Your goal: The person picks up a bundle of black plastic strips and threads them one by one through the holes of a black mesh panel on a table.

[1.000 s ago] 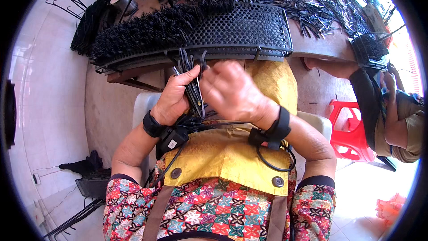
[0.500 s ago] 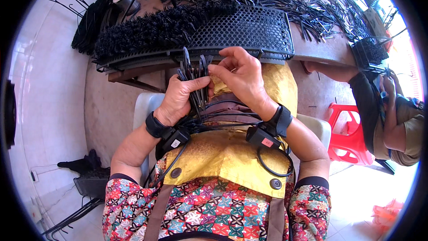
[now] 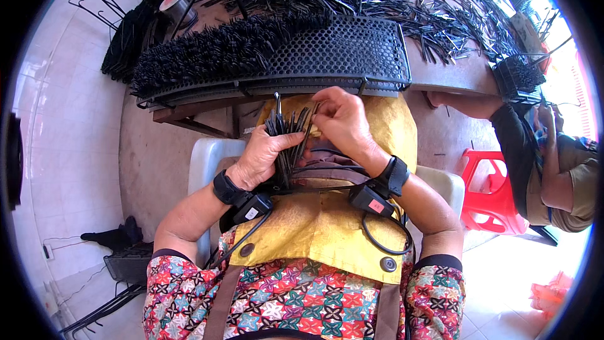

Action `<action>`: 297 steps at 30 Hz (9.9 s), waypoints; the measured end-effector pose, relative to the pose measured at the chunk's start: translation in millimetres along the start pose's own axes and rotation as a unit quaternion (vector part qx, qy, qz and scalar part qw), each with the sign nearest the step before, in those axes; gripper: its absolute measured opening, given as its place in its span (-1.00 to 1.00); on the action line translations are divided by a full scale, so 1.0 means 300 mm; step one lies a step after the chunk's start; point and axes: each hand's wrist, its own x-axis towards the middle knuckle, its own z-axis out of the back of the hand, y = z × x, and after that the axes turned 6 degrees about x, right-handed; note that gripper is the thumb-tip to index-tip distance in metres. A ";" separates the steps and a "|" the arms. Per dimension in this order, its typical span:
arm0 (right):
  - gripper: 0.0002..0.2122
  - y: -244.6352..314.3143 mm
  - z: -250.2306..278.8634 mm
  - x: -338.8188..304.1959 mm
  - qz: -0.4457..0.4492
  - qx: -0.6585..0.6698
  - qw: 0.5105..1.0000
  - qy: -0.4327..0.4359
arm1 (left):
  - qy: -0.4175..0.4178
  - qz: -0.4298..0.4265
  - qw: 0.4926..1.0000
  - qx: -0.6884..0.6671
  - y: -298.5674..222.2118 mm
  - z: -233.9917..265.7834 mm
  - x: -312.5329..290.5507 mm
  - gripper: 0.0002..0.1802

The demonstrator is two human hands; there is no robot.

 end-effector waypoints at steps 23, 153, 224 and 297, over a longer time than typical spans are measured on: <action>-0.75 0.110 0.052 0.489 0.460 -0.268 0.817 -0.224 | -0.027 -0.028 0.999 -0.031 -0.003 0.042 0.019 -0.86; -0.87 0.153 0.025 0.400 0.463 -0.201 0.842 -0.192 | -0.072 -0.041 0.992 -0.096 -0.061 0.037 0.015 -0.83; -0.89 0.171 -0.037 0.206 0.051 -0.020 0.985 0.164 | 0.074 -0.028 0.996 0.028 -0.078 0.000 -0.011 -0.79; -0.86 -0.003 0.019 -0.095 -0.015 0.141 0.988 -0.056 | 0.018 -0.066 0.969 0.238 -0.002 -0.059 -0.031 -0.60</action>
